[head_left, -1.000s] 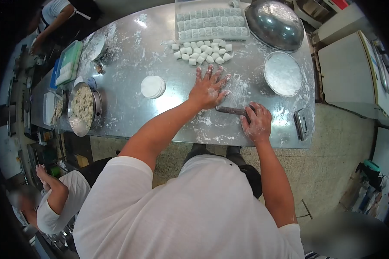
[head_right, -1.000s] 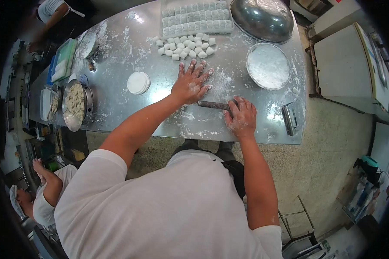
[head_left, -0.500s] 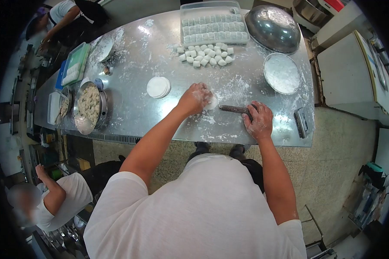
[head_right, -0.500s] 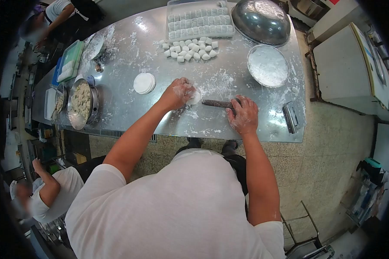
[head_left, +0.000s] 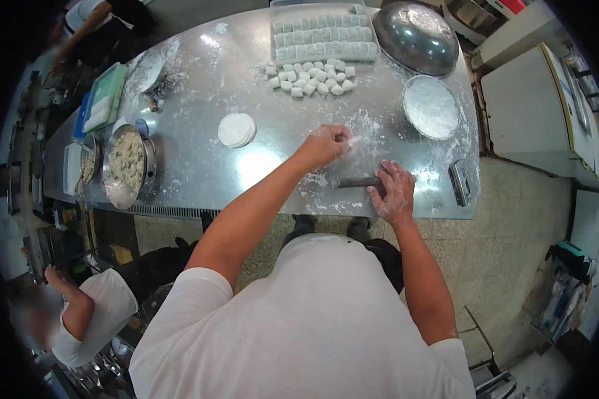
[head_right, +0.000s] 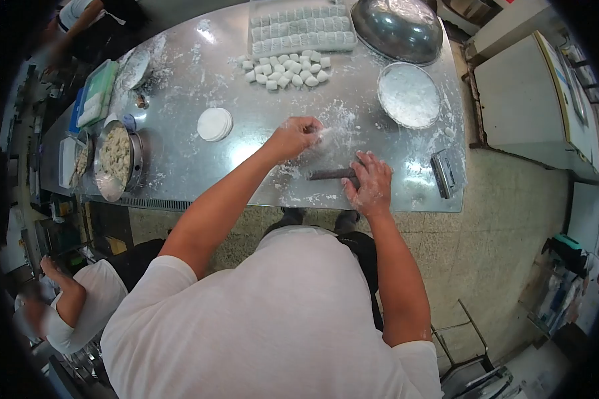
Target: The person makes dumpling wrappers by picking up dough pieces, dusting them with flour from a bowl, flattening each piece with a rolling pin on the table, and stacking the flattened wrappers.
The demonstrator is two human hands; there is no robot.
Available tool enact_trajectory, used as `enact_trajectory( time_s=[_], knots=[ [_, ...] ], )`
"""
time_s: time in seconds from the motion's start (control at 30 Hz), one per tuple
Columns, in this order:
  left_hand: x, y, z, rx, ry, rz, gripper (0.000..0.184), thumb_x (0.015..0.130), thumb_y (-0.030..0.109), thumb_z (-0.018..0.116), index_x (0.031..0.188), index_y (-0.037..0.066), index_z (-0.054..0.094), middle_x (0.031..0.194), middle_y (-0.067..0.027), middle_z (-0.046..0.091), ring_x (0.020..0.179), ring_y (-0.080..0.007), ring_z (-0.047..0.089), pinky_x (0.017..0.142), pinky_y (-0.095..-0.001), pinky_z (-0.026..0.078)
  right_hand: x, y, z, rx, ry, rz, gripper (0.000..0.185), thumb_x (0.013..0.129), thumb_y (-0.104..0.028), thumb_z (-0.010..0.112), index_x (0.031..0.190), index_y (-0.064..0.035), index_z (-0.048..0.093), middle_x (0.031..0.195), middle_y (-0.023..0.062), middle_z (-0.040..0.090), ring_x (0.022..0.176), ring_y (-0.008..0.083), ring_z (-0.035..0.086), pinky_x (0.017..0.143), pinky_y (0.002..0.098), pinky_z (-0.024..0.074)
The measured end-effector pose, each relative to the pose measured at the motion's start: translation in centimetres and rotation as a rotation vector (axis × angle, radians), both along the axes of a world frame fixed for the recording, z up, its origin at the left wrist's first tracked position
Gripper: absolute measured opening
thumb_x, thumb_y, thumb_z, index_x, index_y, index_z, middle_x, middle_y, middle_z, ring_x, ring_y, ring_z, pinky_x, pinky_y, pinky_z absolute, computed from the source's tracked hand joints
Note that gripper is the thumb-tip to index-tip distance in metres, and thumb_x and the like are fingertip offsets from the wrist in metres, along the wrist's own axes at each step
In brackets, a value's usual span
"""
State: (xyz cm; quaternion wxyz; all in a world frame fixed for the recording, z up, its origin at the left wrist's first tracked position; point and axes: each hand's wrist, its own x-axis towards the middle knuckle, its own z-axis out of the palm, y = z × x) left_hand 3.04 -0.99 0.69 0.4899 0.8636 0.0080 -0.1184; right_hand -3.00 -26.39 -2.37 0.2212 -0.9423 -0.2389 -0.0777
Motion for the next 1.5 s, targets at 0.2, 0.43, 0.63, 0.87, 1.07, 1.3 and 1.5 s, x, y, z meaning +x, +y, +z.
enact_trajectory(
  time_s=[0.2,0.43,0.63,0.87,1.07,1.3,1.5],
  knots=[
    [-1.8,-0.6,-1.7,0.304,-0.030,-0.254,0.028,0.083,0.020,0.073,0.104,0.003,0.070,0.092,-0.0155,0.073,0.087,-0.0341,0.069,0.083,-0.0426,0.054,1.4,2.9,0.4,-0.281,0.080,-0.086,0.062,0.094,-0.045,0.059,0.143,-0.0080,0.053,0.154,0.0198,0.043,0.142,0.0386,0.039,0.116,0.0533,0.0277],
    [0.6,-1.1,-0.3,0.282,-0.119,-0.171,0.025,0.088,0.020,0.067,0.106,0.004,0.071,0.098,-0.0180,0.073,0.098,-0.0380,0.068,0.090,-0.0446,0.053,9.3,5.9,0.6,-0.285,-0.035,-0.220,0.068,0.096,-0.048,0.054,0.149,-0.0065,0.047,0.157,0.0227,0.038,0.146,0.0382,0.034,0.120,0.0527,0.0238],
    [-1.6,-0.1,-1.3,0.229,-0.082,-0.230,0.025,0.086,0.023,0.069,0.101,0.002,0.069,0.094,-0.0200,0.071,0.095,-0.0382,0.068,0.087,-0.0463,0.052,-1.3,1.9,0.0,-0.275,0.066,-0.084,0.072,0.093,-0.051,0.057,0.148,-0.0064,0.048,0.155,0.0233,0.041,0.145,0.0401,0.037,0.119,0.0548,0.0252],
    [-0.2,-1.1,-2.2,0.266,-0.279,-0.069,0.024,0.090,0.021,0.065,0.103,0.001,0.069,0.101,-0.0210,0.070,0.098,-0.0404,0.066,0.091,-0.0480,0.050,10.4,6.6,-0.3,-0.279,-0.031,-0.224,0.069,0.095,-0.049,0.056,0.147,-0.0040,0.049,0.154,0.0240,0.042,0.145,0.0414,0.036,0.119,0.0562,0.0237],
    [-1.4,-0.8,-2.0,0.341,-0.236,-0.268,0.023,0.090,0.023,0.067,0.101,0.003,0.069,0.097,-0.0191,0.070,0.095,-0.0387,0.067,0.091,-0.0463,0.050,0.4,2.6,-0.6,-0.221,0.122,-0.090,0.070,0.093,-0.047,0.058,0.148,-0.0041,0.047,0.155,0.0232,0.041,0.144,0.0396,0.036,0.118,0.0547,0.0255],
    [-2.4,-1.1,-2.8,0.315,-0.241,-0.100,0.027,0.091,0.022,0.065,0.110,0.004,0.068,0.106,-0.0193,0.070,0.102,-0.0384,0.066,0.095,-0.0452,0.050,8.3,6.9,0.6,-0.325,0.038,-0.219,0.072,0.093,-0.045,0.059,0.147,0.0006,0.045,0.155,0.0249,0.041,0.145,0.0392,0.035,0.118,0.0540,0.0267],
    [-0.7,-1.1,-1.2,0.336,-0.176,-0.198,0.024,0.091,0.022,0.065,0.105,0.003,0.069,0.104,-0.0195,0.070,0.102,-0.0387,0.066,0.093,-0.0473,0.050,4.9,5.4,0.3,-0.201,0.025,-0.151,0.065,0.093,-0.039,0.060,0.142,0.0013,0.051,0.152,0.0252,0.043,0.141,0.0420,0.041,0.115,0.0535,0.0295]
  ],
)
